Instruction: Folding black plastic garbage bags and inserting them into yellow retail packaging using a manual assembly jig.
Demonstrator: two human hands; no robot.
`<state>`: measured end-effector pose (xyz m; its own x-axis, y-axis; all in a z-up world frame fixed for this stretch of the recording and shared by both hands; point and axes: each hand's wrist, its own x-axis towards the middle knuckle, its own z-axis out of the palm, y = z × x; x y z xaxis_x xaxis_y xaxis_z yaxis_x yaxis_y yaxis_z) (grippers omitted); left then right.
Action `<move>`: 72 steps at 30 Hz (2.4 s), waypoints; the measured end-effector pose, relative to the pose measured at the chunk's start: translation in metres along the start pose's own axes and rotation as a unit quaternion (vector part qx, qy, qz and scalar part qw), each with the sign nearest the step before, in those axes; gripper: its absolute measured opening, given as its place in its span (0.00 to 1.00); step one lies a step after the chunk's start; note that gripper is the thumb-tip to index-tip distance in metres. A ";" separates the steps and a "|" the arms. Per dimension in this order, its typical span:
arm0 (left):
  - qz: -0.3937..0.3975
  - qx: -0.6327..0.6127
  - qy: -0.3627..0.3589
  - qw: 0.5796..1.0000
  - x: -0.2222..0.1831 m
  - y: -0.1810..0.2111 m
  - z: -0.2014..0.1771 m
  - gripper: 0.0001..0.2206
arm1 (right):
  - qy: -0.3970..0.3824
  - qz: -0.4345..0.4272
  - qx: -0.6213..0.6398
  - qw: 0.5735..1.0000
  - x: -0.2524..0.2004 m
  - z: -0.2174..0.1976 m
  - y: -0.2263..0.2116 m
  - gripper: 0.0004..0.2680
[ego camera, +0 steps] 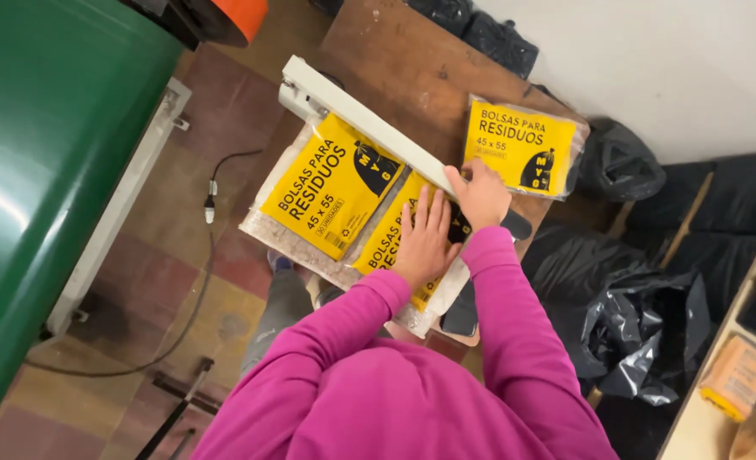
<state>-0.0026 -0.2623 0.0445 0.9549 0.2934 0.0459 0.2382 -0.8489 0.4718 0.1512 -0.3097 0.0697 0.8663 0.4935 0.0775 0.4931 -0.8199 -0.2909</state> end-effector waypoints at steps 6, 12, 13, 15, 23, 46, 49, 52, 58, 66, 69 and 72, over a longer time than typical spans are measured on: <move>-0.006 -0.005 0.007 1.000 -0.004 -0.008 -0.003 0.45 | -0.006 -0.012 -0.021 1.000 -0.002 0.004 0.004 0.16; -0.027 0.003 -0.004 1.000 -0.015 -0.009 -0.009 0.50 | 0.023 -0.042 -0.004 0.999 -0.002 0.010 0.008 0.15; -0.027 0.004 -0.007 1.000 -0.018 -0.008 -0.010 0.50 | 0.021 -0.040 -0.003 0.999 -0.003 0.011 0.009 0.15; -0.033 0.025 -0.024 0.999 -0.018 -0.009 -0.013 0.49 | 0.028 -0.046 -0.017 0.998 0.001 0.013 0.011 0.15; -0.045 0.036 -0.034 0.998 -0.022 -0.011 -0.016 0.50 | 0.024 -0.048 -0.012 0.999 -0.002 0.010 0.009 0.14; -0.012 0.012 -0.036 0.999 -0.052 -0.032 -0.015 0.50 | 0.038 -0.017 -0.007 0.999 -0.004 0.007 0.003 0.16; 0.015 0.020 -0.017 1.000 -0.064 -0.042 -0.013 0.48 | 0.034 -0.011 -0.016 0.999 -0.006 0.006 0.001 0.16; 0.066 0.012 0.007 0.998 -0.074 -0.061 -0.009 0.45 | 0.036 -0.006 -0.035 0.999 -0.003 0.008 -0.001 0.16; 0.105 0.003 0.038 0.994 -0.050 -0.141 -0.066 0.35 | 0.057 0.021 -0.055 0.997 -0.005 0.007 -0.004 0.17; -0.185 -0.028 -0.034 0.982 0.000 -0.191 -0.151 0.48 | 0.089 0.106 0.130 0.982 -0.009 -0.014 -0.017 0.12; -0.196 -0.035 -0.036 0.979 -0.002 -0.194 -0.138 0.48 | 0.085 0.126 0.373 0.915 -0.008 -0.024 0.005 0.07; -0.181 -0.005 0.004 0.984 0.007 -0.195 -0.124 0.47 | 0.068 0.067 0.534 0.840 -0.021 -0.058 -0.007 0.06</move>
<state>-0.0642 -0.0400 0.0616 0.8068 0.5788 -0.1189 0.5599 -0.6846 0.4667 0.1340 -0.3312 0.1254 0.9452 0.3204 0.0626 0.0998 -0.1009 -0.9899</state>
